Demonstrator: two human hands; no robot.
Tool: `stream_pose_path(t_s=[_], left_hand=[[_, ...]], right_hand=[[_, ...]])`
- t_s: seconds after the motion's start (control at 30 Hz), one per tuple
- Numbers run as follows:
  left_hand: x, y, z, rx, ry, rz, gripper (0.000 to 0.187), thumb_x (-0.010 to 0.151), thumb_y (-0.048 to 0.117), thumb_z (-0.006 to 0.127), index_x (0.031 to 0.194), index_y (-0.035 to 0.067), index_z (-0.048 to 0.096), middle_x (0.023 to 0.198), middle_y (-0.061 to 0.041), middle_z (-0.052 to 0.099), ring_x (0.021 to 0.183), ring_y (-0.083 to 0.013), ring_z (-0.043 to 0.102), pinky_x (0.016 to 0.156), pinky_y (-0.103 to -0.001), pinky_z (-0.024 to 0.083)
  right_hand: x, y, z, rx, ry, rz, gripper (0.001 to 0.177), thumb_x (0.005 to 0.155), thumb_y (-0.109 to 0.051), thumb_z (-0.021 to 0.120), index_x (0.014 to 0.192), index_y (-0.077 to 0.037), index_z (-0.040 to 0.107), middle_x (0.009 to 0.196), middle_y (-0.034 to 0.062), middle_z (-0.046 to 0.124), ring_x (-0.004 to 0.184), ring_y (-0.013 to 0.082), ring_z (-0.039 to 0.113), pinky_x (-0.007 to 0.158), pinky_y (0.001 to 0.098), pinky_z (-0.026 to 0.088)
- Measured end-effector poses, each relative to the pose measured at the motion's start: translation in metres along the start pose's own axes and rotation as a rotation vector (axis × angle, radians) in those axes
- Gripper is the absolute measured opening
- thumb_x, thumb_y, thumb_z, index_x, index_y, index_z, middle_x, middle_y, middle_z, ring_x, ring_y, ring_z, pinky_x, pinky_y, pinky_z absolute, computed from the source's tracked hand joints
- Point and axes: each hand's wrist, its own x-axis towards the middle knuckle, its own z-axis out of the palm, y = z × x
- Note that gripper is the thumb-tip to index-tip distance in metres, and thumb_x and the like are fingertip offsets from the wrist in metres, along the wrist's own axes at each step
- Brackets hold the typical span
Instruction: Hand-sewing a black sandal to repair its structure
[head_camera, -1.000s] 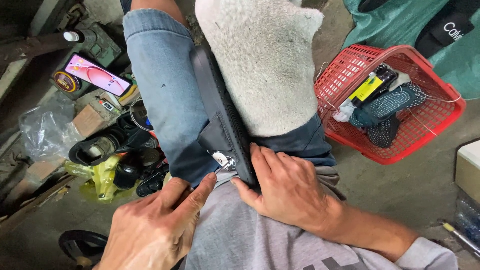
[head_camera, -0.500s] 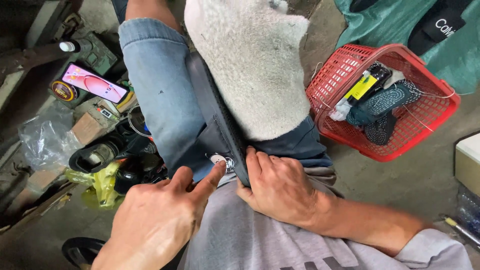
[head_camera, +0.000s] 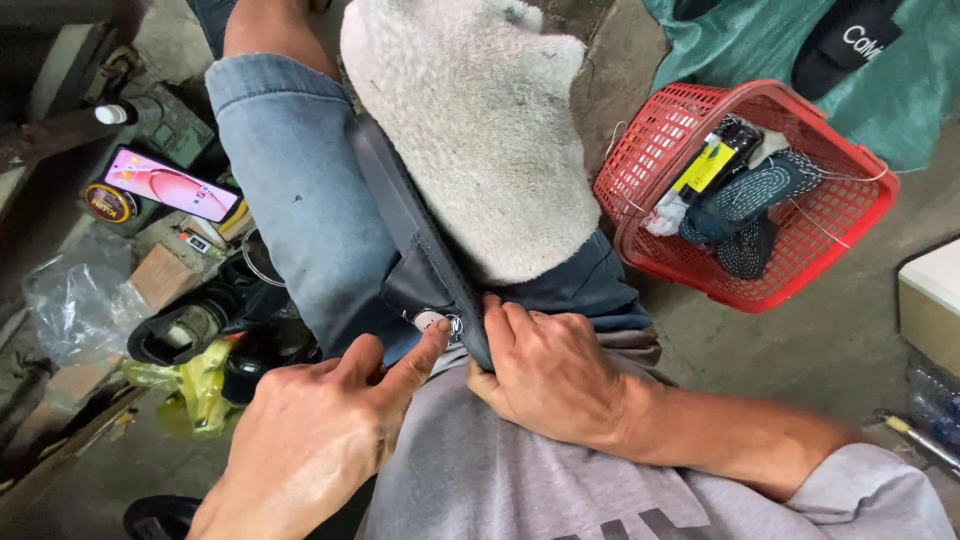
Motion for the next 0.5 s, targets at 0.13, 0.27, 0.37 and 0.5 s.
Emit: stream_pose_path(t_s=[0.13, 0.27, 0.37, 0.5], left_hand=[[0.003, 0.002, 0.004, 0.008, -0.01, -0.021, 0.069, 0.083, 0.026, 0.059, 0.151, 0.032, 0.051, 0.073, 0.002, 0.052, 0.043, -0.0214, 0.065, 0.03, -0.041, 0.045], [0.01, 0.003, 0.01, -0.042, -0.001, -0.012, 0.067, 0.084, 0.027, 0.059, 0.15, 0.033, 0.052, 0.075, 0.002, 0.051, 0.045, -0.0198, 0.065, 0.031, -0.041, 0.047], [0.009, -0.006, 0.016, -0.187, 0.023, -0.006, 0.06, 0.088, 0.031, 0.06, 0.148, 0.033, 0.054, 0.075, 0.002, 0.05, 0.047, -0.0214, 0.066, 0.034, -0.044, 0.047], [-0.001, -0.019, 0.024, -0.408, 0.036, 0.014, 0.057, 0.096, 0.02, 0.055, 0.152, 0.031, 0.05, 0.07, 0.005, 0.048, 0.041, -0.0214, 0.049, 0.034, -0.039, 0.042]], right_hand=[[-0.002, 0.0, 0.005, -0.011, 0.025, 0.02, 0.054, 0.085, -0.036, 0.069, 0.116, 0.007, 0.067, 0.078, 0.0103, 0.067, 0.056, 0.0243, 0.066, 0.041, 0.0382, 0.049], [-0.005, 0.001, 0.007, -0.018, 0.005, 0.028, 0.058, 0.083, -0.04, 0.07, 0.118, 0.006, 0.066, 0.079, 0.0105, 0.067, 0.056, 0.0255, 0.066, 0.041, 0.0403, 0.049], [-0.005, 0.003, 0.006, 0.013, 0.008, 0.017, 0.06, 0.082, -0.041, 0.072, 0.119, 0.005, 0.065, 0.08, 0.0103, 0.066, 0.058, 0.0263, 0.066, 0.044, 0.0401, 0.05], [-0.001, 0.005, -0.001, 0.042, 0.098, -0.071, 0.055, 0.08, -0.032, 0.075, 0.117, 0.007, 0.066, 0.084, 0.0121, 0.068, 0.064, 0.0244, 0.065, 0.054, 0.0357, 0.053]])
